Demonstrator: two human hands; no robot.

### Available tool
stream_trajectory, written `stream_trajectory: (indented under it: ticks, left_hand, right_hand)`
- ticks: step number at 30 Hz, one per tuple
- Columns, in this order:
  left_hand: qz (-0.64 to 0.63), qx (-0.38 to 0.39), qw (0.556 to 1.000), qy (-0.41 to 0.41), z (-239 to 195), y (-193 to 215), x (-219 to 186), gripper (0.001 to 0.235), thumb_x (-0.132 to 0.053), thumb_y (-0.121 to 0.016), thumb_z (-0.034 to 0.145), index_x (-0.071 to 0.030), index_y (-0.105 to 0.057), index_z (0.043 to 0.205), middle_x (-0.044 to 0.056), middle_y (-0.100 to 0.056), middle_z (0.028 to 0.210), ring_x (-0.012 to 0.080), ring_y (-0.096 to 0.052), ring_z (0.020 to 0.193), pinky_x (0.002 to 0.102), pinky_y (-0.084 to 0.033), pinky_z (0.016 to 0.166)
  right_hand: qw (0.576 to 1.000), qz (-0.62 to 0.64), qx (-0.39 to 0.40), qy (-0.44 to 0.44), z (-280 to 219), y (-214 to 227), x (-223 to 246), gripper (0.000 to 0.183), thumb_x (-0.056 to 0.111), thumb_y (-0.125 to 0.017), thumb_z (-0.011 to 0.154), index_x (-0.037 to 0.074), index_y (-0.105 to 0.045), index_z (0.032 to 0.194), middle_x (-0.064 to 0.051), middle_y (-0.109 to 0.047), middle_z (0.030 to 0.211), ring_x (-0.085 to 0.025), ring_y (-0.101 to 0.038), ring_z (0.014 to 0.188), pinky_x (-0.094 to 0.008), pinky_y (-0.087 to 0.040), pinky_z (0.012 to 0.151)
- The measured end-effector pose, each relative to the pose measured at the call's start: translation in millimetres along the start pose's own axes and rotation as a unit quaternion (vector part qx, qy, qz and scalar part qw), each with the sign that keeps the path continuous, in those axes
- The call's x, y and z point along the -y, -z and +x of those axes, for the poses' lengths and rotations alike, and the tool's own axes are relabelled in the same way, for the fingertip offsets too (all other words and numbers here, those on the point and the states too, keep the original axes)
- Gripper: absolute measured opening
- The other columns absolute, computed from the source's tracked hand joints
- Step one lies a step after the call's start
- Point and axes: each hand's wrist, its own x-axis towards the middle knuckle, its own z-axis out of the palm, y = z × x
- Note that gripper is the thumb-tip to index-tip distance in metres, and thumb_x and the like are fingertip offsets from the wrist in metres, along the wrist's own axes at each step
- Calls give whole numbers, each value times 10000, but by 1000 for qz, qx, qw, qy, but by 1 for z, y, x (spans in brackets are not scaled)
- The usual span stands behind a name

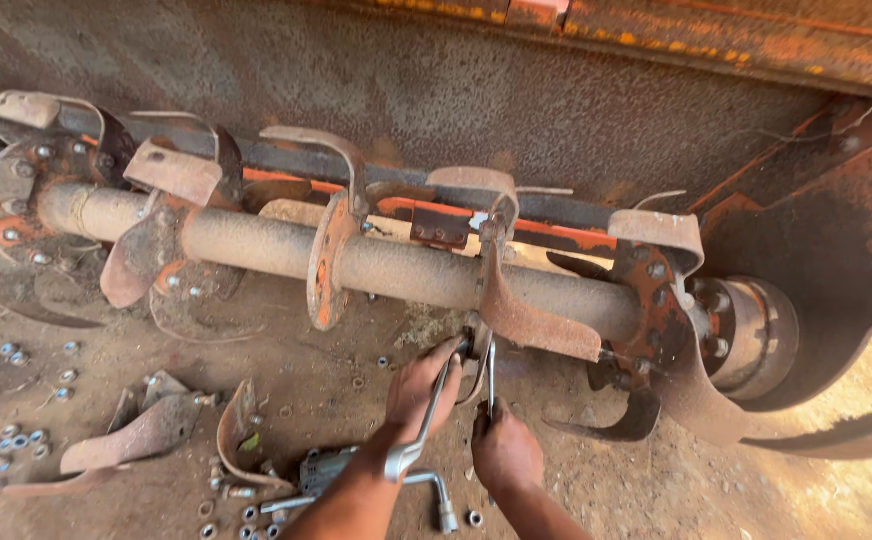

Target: The person uses a cordless impact wrench and two manual wrenches to tighten bolts on a large, rusty auger shaft. They switch between the power tool and manual tools to secure the fasteners on the machinery.

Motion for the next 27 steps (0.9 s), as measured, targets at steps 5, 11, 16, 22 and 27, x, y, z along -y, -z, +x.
stream_trajectory:
  ticks: [5,11,16,22,27]
  left_hand:
    - [22,44,999,6,23,-15,23,317,-270,-574,929,-141,-704,1189,209,-743,949,396,-715,925,485,-557,810]
    - [198,285,936,67,140,-37,51,245,-215,-658,865,-126,-748,1075,155,-742,1056,330,-740,943,445,-598,849]
    - [52,393,871,288,173,-34,49,283,-219,-555,963,-49,-730,1108,124,-796,1073,257,-781,912,455,-595,821]
    - [-53,165,943,284,131,-22,22,291,-250,-603,937,-42,-728,1096,145,-788,927,285,-781,769,466,-622,715]
    - [-24,146,948,282,120,-8,6,297,-236,-610,924,-15,-754,1061,163,-780,839,263,-782,693,442,-644,655]
  right_hand:
    - [1000,7,-7,4,-1,-2,-3,306,396,-500,987,140,-628,1095,-227,-735,995,-449,-689,976,-561,-543,869]
    - [1000,29,-9,-3,1,-3,-3,305,385,-517,947,167,-628,1129,-222,-730,1000,-444,-689,980,-563,-546,868]
    - [1000,0,8,-13,0,-7,-3,316,388,-475,988,145,-621,1128,-215,-739,994,-436,-698,976,-553,-552,877]
    - [999,-31,18,4,4,-6,-5,346,411,-463,998,137,-622,1139,-209,-735,1017,-419,-696,1005,-536,-552,897]
    - [999,-23,33,-11,2,-3,0,338,404,-467,998,142,-584,1178,-213,-729,1040,-418,-693,1020,-542,-545,908]
